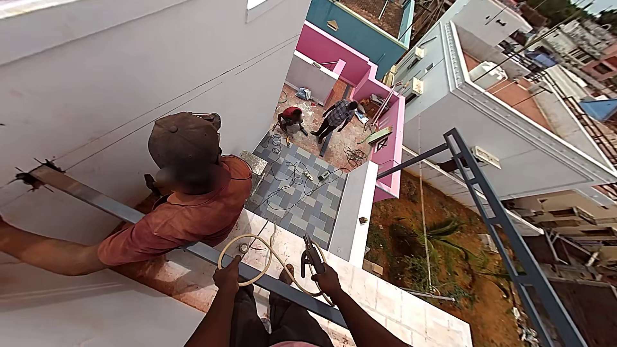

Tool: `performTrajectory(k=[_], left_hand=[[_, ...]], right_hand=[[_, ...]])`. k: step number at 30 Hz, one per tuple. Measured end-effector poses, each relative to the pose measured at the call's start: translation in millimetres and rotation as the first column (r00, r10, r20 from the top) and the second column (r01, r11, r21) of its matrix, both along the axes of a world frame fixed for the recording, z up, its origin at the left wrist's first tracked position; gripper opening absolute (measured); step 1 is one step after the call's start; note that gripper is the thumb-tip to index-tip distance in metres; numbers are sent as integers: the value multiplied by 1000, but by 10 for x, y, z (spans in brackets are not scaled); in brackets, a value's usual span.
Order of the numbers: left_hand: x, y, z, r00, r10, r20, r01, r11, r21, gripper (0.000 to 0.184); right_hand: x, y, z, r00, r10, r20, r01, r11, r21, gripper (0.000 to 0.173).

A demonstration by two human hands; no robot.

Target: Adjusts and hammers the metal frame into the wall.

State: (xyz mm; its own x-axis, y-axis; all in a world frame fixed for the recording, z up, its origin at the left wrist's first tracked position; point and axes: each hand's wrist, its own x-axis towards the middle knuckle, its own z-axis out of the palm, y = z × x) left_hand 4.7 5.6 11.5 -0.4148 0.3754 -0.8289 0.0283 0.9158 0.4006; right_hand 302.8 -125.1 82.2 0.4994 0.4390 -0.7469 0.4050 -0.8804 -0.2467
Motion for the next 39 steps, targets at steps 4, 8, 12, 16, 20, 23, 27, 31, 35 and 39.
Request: performTrajectory(k=[4,8,12,16,20,23,27,31,35,39], left_hand=[[-6,0,-25,1000,-1,1,1,1000,-6,79],[-11,2,-28,1000,-3,-3,3,1000,-4,79],[-8,7,-26,1000,-12,-10,12,1000,-14,78],[-2,15,-28,1000,-14,-14,13,1000,-16,79],[-3,9,-24,1000,-12,-13,12,1000,-10,78],[-6,8,-34,1000,-21,-12,20,1000,-12,78],[-15,2,-5,1000,-24,0,24,1000,-3,78],[-13,-2,-19,1000,-24,-6,24,1000,-2,78],[-11,7,-6,1000,-31,-1,31,999,-11,77],[-18,3,-15,1000,-21,-4,21,1000,0,76]], right_hand=[[-2,-19,-22,1000,7,5,-7,1000,25,38],[-5,-16,-18,1000,8,2,-8,1000,23,39],[-9,-4,-11,1000,18,1,-18,1000,4,39],[-12,-9,-8,1000,22,4,-22,1000,10,39],[-3,0,-7,999,31,8,-31,999,11,39],[-6,3,-7,1000,29,9,-29,1000,7,38],[-5,6,-9,1000,14,-2,-13,1000,19,40],[-3,-9,-24,1000,20,1,-20,999,27,41],[-5,0,-31,1000,23,2,-23,1000,12,41],[-14,9,-34,1000,23,-4,-23,1000,14,41]])
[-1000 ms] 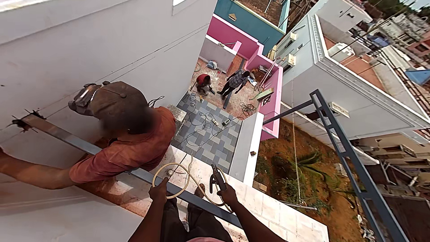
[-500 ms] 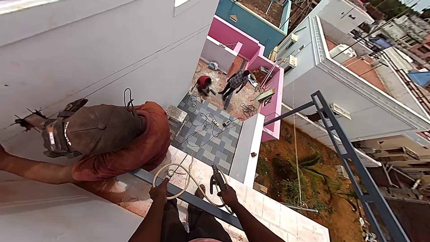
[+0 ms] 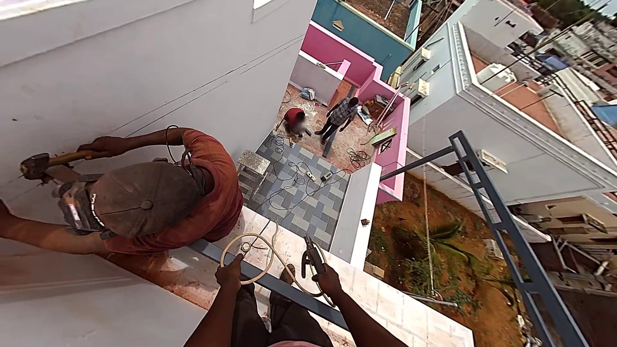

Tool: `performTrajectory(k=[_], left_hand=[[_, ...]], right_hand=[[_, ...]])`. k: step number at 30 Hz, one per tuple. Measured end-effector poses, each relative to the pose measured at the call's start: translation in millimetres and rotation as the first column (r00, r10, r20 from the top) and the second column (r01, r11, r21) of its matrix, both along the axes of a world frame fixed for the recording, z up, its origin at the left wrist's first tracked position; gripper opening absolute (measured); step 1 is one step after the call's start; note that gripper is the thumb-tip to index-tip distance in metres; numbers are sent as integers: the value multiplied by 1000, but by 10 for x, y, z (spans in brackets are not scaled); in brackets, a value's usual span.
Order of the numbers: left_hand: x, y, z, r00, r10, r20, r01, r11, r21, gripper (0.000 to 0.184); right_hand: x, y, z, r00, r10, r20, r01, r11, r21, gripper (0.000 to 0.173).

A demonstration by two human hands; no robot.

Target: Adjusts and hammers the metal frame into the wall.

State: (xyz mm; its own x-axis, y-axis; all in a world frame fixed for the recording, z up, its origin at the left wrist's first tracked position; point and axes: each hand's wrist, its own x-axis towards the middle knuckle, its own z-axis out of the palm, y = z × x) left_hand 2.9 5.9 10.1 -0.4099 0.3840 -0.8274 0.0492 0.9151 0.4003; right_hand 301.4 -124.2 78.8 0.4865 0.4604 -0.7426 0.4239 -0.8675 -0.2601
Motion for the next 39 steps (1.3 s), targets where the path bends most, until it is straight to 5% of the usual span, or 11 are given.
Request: performTrajectory(k=[39], left_hand=[[3,-1,20,1000,10,7,-10,1000,1,75]], right_hand=[[-12,-8,-13,1000,13,11,-13,1000,-1,40]])
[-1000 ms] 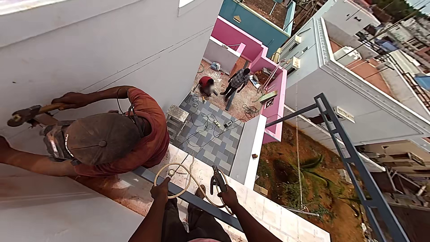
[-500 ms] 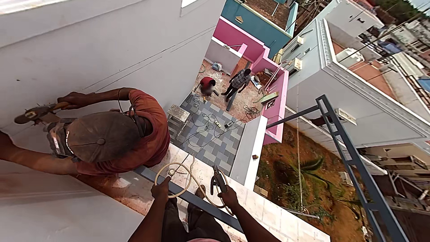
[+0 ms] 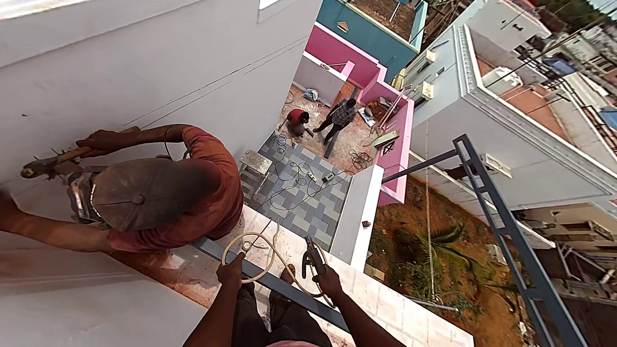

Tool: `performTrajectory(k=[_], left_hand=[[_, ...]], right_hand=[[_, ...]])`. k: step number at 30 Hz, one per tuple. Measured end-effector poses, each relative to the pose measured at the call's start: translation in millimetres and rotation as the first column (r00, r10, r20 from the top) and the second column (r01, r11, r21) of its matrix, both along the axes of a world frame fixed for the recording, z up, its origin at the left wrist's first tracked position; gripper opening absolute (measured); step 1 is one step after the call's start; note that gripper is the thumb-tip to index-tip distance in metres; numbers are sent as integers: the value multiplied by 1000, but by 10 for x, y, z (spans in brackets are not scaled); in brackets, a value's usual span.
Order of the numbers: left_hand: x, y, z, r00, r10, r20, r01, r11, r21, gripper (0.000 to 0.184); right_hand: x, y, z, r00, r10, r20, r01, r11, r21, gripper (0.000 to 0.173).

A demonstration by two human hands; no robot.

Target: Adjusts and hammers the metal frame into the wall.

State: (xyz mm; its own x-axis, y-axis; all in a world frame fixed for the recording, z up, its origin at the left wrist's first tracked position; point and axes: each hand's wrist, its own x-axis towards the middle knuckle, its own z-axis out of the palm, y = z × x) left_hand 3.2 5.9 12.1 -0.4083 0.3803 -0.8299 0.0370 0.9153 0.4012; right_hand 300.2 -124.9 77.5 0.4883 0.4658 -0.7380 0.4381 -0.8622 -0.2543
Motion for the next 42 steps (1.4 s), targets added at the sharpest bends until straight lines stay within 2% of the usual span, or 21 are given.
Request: performTrajectory(k=[42], left_hand=[[-10,-3,-21,1000,-9,1,9,1000,-4,77]], right_hand=[[-28,21,3,1000,-6,-13,6,1000,-8,39]])
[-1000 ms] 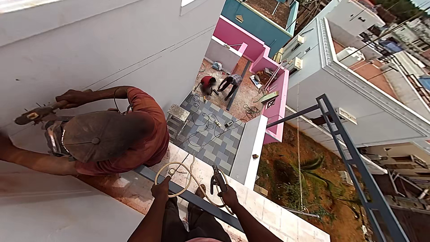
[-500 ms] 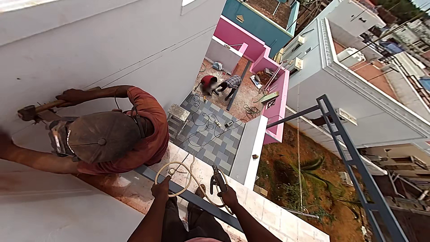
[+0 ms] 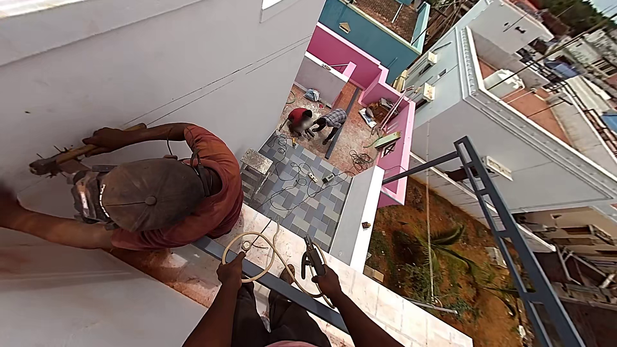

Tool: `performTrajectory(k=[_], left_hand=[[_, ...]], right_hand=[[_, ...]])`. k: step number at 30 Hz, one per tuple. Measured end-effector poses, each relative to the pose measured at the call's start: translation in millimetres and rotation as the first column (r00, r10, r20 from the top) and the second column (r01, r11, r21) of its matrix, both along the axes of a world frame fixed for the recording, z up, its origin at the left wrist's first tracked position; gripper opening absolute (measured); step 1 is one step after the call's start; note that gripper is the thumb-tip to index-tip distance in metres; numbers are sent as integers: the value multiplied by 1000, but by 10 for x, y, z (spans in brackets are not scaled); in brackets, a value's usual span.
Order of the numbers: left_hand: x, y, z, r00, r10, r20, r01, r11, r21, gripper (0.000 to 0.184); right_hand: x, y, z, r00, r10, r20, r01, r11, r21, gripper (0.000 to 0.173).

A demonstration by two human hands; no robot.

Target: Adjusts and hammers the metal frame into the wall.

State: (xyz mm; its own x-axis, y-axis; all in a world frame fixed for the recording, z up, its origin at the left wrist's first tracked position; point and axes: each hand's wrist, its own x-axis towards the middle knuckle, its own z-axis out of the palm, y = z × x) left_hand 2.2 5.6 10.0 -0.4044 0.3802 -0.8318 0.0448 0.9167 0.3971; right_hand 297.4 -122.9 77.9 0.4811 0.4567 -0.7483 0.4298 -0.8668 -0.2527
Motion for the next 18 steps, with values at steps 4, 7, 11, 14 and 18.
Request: performTrajectory(k=[4,7,11,14,18], left_hand=[[-2,1,1,1000,-1,-3,1,1000,0,77],[0,5,8,1000,-3,-9,3,1000,-3,78],[-1,6,-6,1000,7,-6,-7,1000,-1,77],[8,12,-7,1000,6,-3,-6,1000,-11,77],[15,9,-1,1000,11,-5,-11,1000,-10,77]], right_hand=[[-5,-4,-1,1000,11,4,-11,1000,-1,39],[-5,3,-2,1000,18,3,-18,1000,-7,39],[-9,17,9,1000,18,1,-18,1000,-11,39],[1,10,-8,1000,23,0,-23,1000,-11,40],[3,9,-14,1000,21,-1,-21,1000,-12,40]])
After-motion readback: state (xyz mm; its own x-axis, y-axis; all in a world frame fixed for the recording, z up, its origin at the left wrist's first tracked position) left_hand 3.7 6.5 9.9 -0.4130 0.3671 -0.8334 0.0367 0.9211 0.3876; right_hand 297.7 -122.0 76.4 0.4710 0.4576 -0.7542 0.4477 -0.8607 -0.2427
